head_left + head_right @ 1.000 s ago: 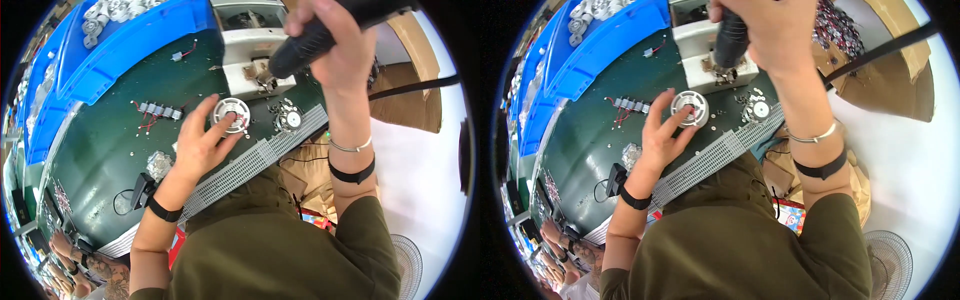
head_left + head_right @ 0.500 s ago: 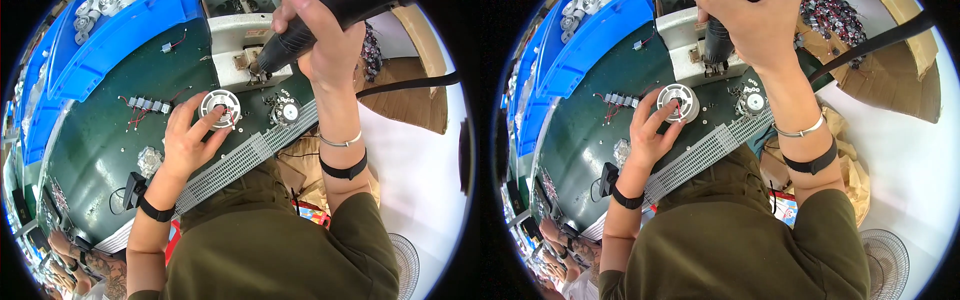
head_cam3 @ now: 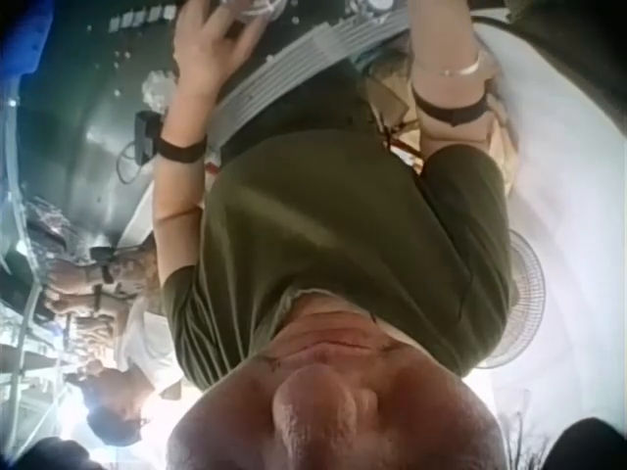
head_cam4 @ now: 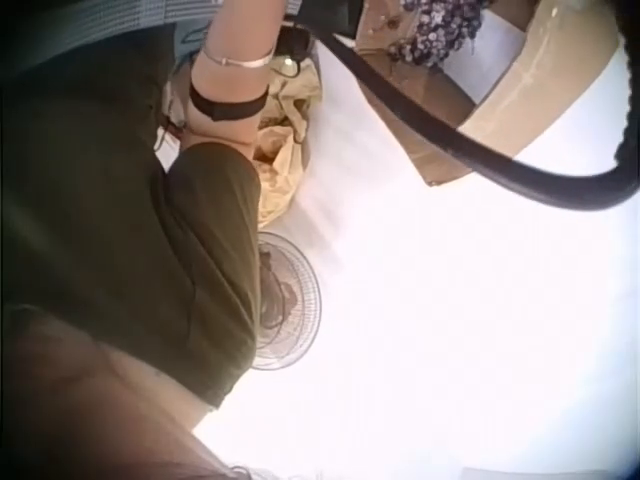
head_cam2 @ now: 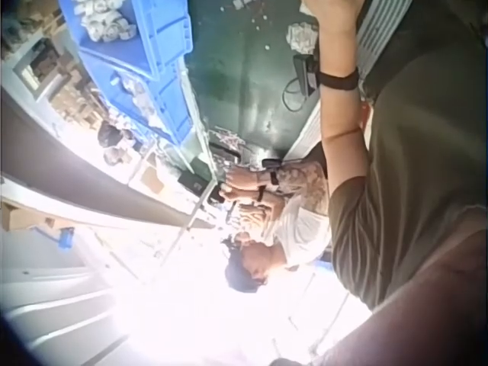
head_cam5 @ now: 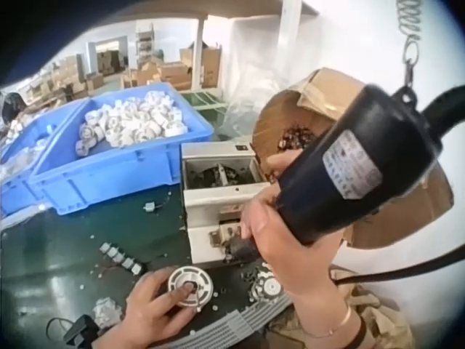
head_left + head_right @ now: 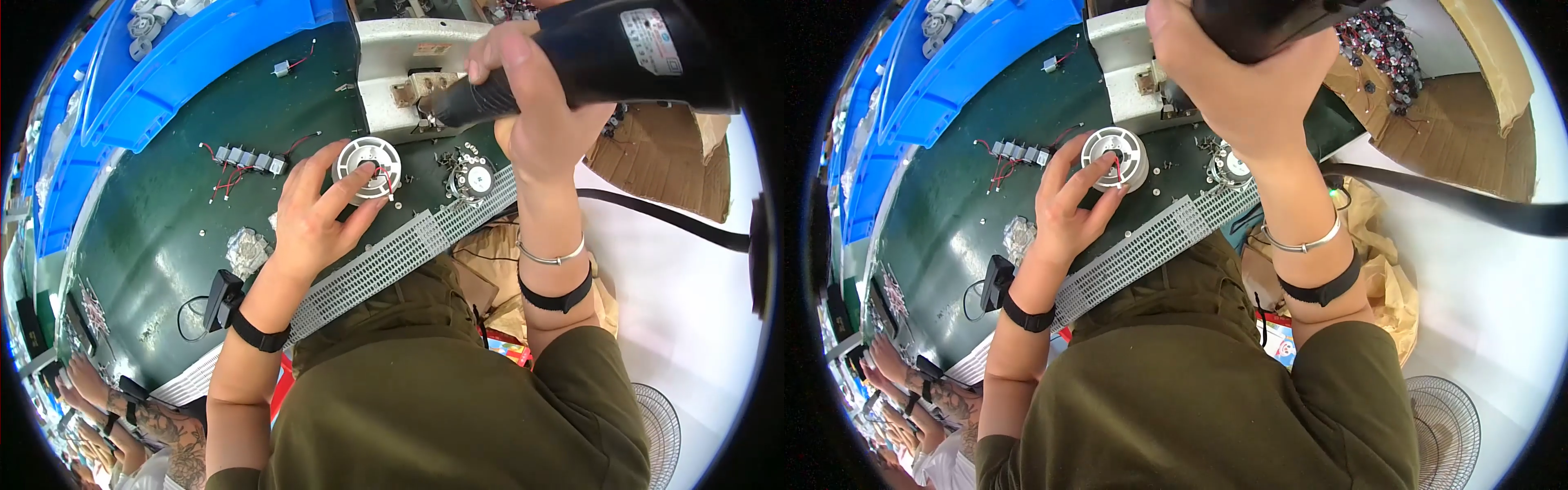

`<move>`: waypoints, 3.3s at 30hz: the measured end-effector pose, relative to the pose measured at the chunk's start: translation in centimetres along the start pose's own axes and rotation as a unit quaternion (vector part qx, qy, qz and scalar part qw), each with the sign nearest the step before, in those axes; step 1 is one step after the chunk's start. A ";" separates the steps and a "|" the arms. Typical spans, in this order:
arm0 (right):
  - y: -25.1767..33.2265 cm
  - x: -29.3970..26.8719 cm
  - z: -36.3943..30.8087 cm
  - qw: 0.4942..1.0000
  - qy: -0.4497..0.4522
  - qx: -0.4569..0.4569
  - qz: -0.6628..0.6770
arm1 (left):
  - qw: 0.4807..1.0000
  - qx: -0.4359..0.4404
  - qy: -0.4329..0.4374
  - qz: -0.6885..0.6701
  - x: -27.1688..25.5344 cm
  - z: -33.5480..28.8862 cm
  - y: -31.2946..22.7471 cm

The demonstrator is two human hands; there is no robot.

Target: Assembling small electronic or mechanical parts using a power screwdriver on a factory production line.

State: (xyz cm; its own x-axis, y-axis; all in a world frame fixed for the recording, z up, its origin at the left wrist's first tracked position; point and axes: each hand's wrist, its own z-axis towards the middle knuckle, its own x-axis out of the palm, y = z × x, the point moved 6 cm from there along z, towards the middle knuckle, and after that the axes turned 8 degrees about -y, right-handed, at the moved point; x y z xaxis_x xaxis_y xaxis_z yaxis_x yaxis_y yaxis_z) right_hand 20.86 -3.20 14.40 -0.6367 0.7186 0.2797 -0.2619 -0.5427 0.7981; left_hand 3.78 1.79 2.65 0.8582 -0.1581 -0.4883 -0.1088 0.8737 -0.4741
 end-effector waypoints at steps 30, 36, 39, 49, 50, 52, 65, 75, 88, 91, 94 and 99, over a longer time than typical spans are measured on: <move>0.0 5.5 -0.6 0.974 0.139 0.145 0.103 | 1.000 -0.014 -0.005 0.024 -0.5 0.5 -0.6; 1.0 6.7 -1.5 0.968 0.188 0.012 0.163 | 0.999 -0.032 0.000 0.021 -0.5 0.1 -0.5; -0.4 5.6 -1.2 0.982 0.178 0.044 0.042 | 0.999 -0.031 0.003 0.017 -0.3 0.3 -0.4; -5.5 6.3 -0.3 0.758 0.466 -0.051 0.453 | 0.999 -0.038 0.009 0.008 -0.2 0.4 -0.4; -3.5 6.3 -1.3 0.755 0.467 -0.052 0.457 | 0.999 -0.042 0.009 0.015 -0.3 0.3 -0.2; -3.3 4.8 -2.1 0.937 0.122 0.283 0.166 | 0.999 -0.033 0.003 0.021 -0.4 0.1 -0.1; 2.1 7.9 1.9 0.993 0.082 0.049 0.067 | 0.966 -0.160 -0.162 0.120 -12.0 -0.1 4.8; -10.8 11.7 -11.0 0.670 0.549 -0.033 -0.499 | 0.824 -0.300 0.031 0.480 -30.7 -7.7 18.9; -9.5 11.8 -7.4 0.846 0.451 0.022 -0.283 | 0.952 -0.058 0.031 0.299 -15.1 21.0 15.4; -8.3 12.0 -7.6 0.876 0.450 0.027 -0.168 | 0.833 0.134 0.308 0.440 -7.8 21.9 22.1; -8.4 11.0 -8.0 0.858 0.488 0.125 -0.104 | 0.798 0.003 0.403 0.449 -3.4 23.1 27.2; -7.7 11.2 -9.6 0.800 0.557 0.210 -0.070 | 0.868 -0.037 0.339 0.360 -4.6 21.2 35.9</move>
State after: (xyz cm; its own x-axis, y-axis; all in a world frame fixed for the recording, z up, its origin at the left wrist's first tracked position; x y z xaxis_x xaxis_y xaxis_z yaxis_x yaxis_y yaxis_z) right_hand 8.76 4.87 6.25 -0.9353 -0.2024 -0.2902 -0.2685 -0.1281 0.9547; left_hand 6.55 43.64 3.45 0.0639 0.1606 -0.9849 -0.5487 0.8300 0.0998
